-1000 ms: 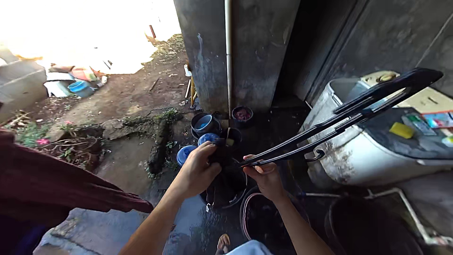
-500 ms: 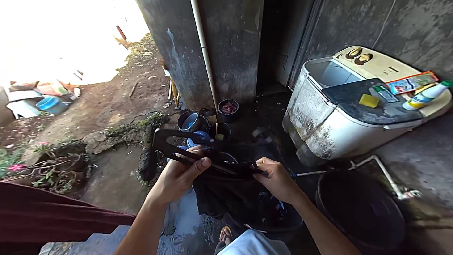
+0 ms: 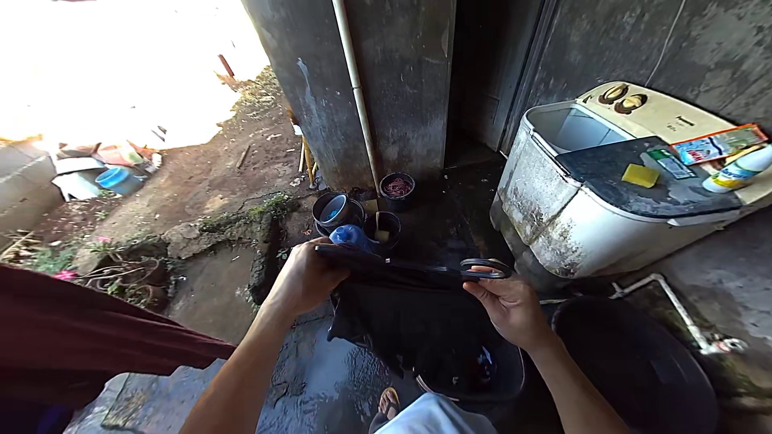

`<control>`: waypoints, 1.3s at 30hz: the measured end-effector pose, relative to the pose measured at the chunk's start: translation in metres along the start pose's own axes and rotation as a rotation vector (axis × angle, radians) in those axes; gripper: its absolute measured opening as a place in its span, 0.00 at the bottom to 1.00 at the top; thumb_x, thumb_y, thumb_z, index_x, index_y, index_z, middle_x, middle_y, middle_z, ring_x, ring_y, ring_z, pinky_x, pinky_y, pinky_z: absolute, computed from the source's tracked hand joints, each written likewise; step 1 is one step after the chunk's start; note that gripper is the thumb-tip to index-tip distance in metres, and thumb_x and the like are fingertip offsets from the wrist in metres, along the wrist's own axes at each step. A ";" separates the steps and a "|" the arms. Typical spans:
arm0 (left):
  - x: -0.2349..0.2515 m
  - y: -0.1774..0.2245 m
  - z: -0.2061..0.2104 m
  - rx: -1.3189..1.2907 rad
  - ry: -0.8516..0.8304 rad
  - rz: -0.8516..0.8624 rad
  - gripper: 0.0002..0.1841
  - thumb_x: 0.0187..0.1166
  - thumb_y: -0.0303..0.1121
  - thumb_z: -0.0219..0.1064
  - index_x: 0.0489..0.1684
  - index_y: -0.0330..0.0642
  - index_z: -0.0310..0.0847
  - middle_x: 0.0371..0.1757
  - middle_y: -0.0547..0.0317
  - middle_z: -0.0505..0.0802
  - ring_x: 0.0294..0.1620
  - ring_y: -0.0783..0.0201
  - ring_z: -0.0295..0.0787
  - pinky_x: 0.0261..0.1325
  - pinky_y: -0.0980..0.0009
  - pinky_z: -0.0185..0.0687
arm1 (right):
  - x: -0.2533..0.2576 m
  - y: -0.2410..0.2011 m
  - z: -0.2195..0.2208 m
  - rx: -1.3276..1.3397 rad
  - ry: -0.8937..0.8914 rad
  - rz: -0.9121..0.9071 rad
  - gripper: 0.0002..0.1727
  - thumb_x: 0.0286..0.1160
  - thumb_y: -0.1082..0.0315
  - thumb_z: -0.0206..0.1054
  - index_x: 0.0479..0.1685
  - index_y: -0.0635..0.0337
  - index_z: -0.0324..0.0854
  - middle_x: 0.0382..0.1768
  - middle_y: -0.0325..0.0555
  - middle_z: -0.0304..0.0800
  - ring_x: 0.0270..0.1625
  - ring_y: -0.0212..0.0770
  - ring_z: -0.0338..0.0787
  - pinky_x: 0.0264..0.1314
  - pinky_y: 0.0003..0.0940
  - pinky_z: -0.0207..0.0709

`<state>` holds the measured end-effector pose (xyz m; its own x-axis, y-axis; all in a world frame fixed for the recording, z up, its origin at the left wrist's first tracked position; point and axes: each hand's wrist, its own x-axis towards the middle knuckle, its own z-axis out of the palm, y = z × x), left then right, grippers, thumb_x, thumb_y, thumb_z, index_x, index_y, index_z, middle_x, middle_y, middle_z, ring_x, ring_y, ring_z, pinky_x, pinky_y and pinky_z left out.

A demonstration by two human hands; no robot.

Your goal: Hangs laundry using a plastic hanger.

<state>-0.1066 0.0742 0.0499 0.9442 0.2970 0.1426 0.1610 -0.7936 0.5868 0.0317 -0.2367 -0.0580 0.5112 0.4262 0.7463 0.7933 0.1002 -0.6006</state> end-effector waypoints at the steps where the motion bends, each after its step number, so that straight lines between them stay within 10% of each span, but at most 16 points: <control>1: 0.001 0.004 -0.004 0.047 -0.019 -0.035 0.04 0.65 0.30 0.80 0.30 0.48 0.91 0.35 0.65 0.90 0.37 0.67 0.87 0.45 0.56 0.85 | 0.003 -0.001 -0.001 -0.057 -0.011 -0.031 0.13 0.83 0.63 0.69 0.43 0.65 0.92 0.49 0.47 0.92 0.57 0.25 0.88 0.64 0.18 0.81; 22: 0.002 0.018 -0.046 0.166 -0.279 -0.018 0.09 0.65 0.25 0.75 0.30 0.54 0.96 0.37 0.69 0.91 0.40 0.69 0.86 0.43 0.61 0.81 | 0.034 -0.060 -0.038 -0.275 -0.353 -0.137 0.13 0.85 0.62 0.64 0.43 0.60 0.93 0.42 0.44 0.89 0.48 0.24 0.87 0.55 0.09 0.77; 26: -0.005 0.018 -0.050 0.069 -0.248 0.062 0.09 0.67 0.26 0.72 0.23 0.55 0.93 0.29 0.73 0.90 0.31 0.75 0.83 0.34 0.69 0.77 | 0.027 -0.058 -0.025 -0.416 -0.414 -0.099 0.14 0.83 0.63 0.61 0.44 0.56 0.94 0.42 0.42 0.90 0.46 0.33 0.90 0.52 0.20 0.84; 28: -0.006 0.020 -0.040 -0.202 -0.150 0.150 0.05 0.64 0.26 0.73 0.31 0.49 0.93 0.30 0.69 0.91 0.30 0.75 0.86 0.32 0.74 0.81 | 0.028 -0.053 -0.019 -0.411 -0.374 -0.074 0.15 0.85 0.62 0.61 0.46 0.57 0.93 0.43 0.44 0.90 0.46 0.34 0.91 0.52 0.24 0.86; 30: -0.006 0.018 -0.033 -0.516 -0.160 0.310 0.24 0.65 0.32 0.80 0.63 0.41 0.86 0.48 0.60 0.95 0.46 0.68 0.93 0.48 0.71 0.92 | 0.033 -0.049 -0.020 -0.332 -0.270 -0.062 0.16 0.87 0.58 0.63 0.45 0.60 0.92 0.44 0.45 0.91 0.47 0.28 0.89 0.53 0.18 0.83; 34: -0.005 0.011 -0.038 0.006 -0.054 0.393 0.44 0.63 0.68 0.75 0.81 0.57 0.77 0.76 0.65 0.82 0.77 0.63 0.75 0.75 0.55 0.76 | 0.039 -0.039 -0.037 -0.256 -0.192 -0.048 0.17 0.85 0.58 0.65 0.42 0.61 0.93 0.42 0.42 0.90 0.47 0.20 0.86 0.52 0.10 0.79; 39: 0.007 -0.009 0.010 -0.016 -0.134 0.615 0.20 0.89 0.50 0.58 0.44 0.44 0.89 0.36 0.66 0.90 0.38 0.77 0.85 0.45 0.74 0.82 | 0.051 -0.051 -0.042 -0.200 -0.183 -0.014 0.15 0.81 0.57 0.69 0.48 0.58 0.93 0.46 0.41 0.89 0.46 0.20 0.86 0.49 0.12 0.81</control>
<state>-0.0984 0.0781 0.0376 0.8904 -0.2813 0.3579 -0.4267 -0.7895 0.4411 0.0312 -0.2581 0.0225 0.4460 0.5833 0.6788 0.8586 -0.0646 -0.5086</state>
